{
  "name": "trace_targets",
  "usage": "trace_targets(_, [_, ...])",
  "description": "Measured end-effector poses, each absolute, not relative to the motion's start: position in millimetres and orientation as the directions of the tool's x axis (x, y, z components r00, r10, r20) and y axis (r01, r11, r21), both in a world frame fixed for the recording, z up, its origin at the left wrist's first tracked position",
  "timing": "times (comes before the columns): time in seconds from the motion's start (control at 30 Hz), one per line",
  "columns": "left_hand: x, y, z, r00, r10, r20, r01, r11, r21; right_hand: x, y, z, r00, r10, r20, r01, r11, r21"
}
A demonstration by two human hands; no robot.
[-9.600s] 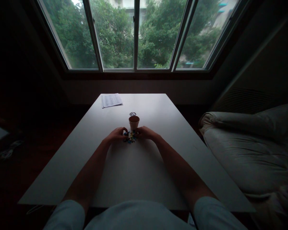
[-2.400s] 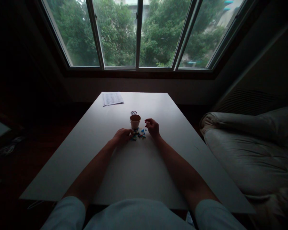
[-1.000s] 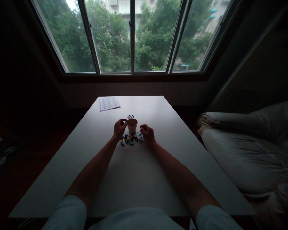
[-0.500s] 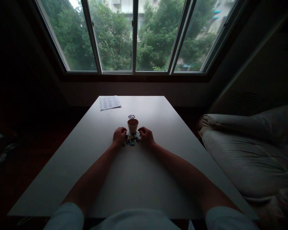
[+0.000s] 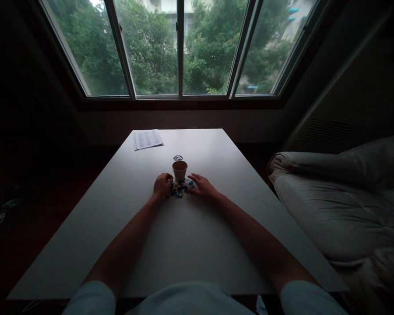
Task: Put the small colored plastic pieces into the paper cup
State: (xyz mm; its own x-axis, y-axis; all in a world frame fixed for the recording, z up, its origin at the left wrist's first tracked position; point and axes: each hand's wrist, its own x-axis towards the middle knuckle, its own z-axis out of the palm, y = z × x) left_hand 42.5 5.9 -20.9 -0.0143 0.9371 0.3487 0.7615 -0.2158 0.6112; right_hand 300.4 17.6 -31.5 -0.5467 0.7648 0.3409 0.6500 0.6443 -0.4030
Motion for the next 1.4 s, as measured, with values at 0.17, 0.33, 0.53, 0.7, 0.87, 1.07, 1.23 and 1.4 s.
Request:
trace_targets(0.17, [43.2,7.3,-23.9,-0.006,0.937,0.348,0.771,-0.218,0.599,297.0,14.8,-37.9,-0.61,0.751,0.253,0.703,0.66,-0.265])
trace_targets(0.33, [44.4,6.7,-25.3,-0.016,0.935,0.355,0.798,-0.202,0.567,291.4,27.5,-38.4,-0.626,0.76,0.176,0.736,0.65,-0.189])
trace_targets(0.53, [44.8,3.6,-20.3,0.0,0.935,0.355,0.815,-0.206,0.542,291.3,52.7,-41.7,-0.647,0.731,0.215,0.711,0.681,-0.176])
trace_targets(0.7, [43.7,3.6,-20.7,0.016,0.934,0.357,0.824,-0.215,0.524,291.2,57.3,-45.5,-0.607,0.725,0.325,0.691,0.684,-0.233])
trace_targets(0.87, [42.9,4.5,-21.5,0.026,0.937,0.349,0.816,-0.221,0.534,307.0,52.8,-37.8,-0.547,0.738,0.394,0.603,0.675,-0.426])
trace_targets(1.07, [43.7,4.0,-20.6,0.026,0.936,0.351,0.809,-0.226,0.543,327.4,52.5,-33.9,-0.662,0.655,0.364,0.52,0.752,-0.406])
trace_targets(1.23, [44.6,4.0,-20.3,0.03,0.936,0.35,0.81,-0.228,0.54,320.5,50.3,-37.4,-0.592,0.701,0.397,0.572,0.713,-0.406])
trace_targets(1.4, [44.8,3.5,-18.8,0.037,0.939,0.342,0.821,-0.223,0.525,319.2,49.1,-35.2,-0.573,0.698,0.43,0.542,0.716,-0.44])
